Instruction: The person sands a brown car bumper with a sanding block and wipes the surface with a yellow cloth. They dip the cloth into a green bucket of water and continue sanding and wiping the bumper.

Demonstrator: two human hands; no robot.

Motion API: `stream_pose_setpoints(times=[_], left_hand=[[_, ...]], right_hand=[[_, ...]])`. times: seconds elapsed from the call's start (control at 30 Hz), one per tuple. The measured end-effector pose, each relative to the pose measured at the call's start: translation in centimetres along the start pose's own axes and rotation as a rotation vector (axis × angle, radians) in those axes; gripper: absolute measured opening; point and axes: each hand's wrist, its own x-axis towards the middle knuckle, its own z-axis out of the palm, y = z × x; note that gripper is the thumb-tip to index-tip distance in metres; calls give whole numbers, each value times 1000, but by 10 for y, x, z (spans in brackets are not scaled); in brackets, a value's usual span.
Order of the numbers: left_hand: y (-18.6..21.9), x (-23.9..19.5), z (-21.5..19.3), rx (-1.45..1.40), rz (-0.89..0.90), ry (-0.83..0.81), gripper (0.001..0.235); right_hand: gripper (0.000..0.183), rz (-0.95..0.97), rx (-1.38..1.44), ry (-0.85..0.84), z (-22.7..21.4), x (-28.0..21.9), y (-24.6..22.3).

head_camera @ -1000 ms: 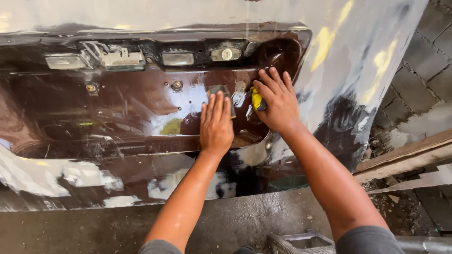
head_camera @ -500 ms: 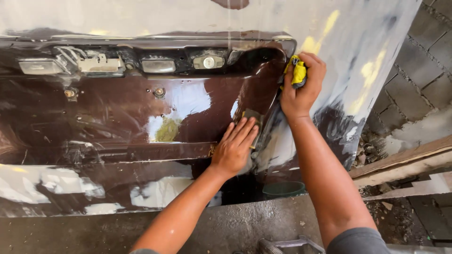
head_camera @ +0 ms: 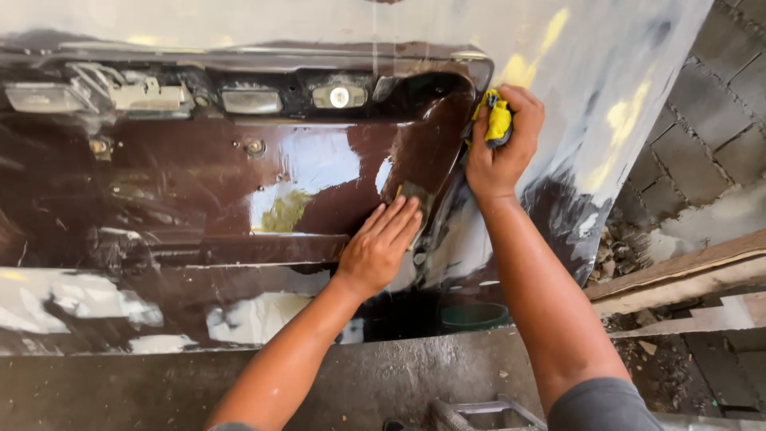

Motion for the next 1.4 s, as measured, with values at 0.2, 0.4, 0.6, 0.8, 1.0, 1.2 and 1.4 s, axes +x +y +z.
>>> stream_pose_setpoints(times=[0.2, 0.4, 0.6, 0.8, 1.0, 1.2, 1.4], left_hand=[[-7, 20, -11, -627, -391, 132, 30], [-27, 57, -6, -1135, -628, 372, 27], [-41, 50, 11, -1285, -562, 275, 25], [-14, 38, 31, -1270, -742, 598, 42], [14, 14, 13, -1679, -849, 393, 42], [-4, 1, -4, -1668, -869, 259, 30], [-35, -23, 11, -1632, -987, 331, 33]], right_hand=[[33, -64, -68, -37, -2, -1, -7], [49, 316, 159, -323, -19, -18, -45], [63, 369, 289, -611, -17, -31, -71], [18, 791, 406, -217, 14, -68, -75], [12, 590, 513, 9, 39, -106, -96], [19, 975, 755, -84, 25, -108, -101], [37, 934, 463, -235, 2, -86, -102]])
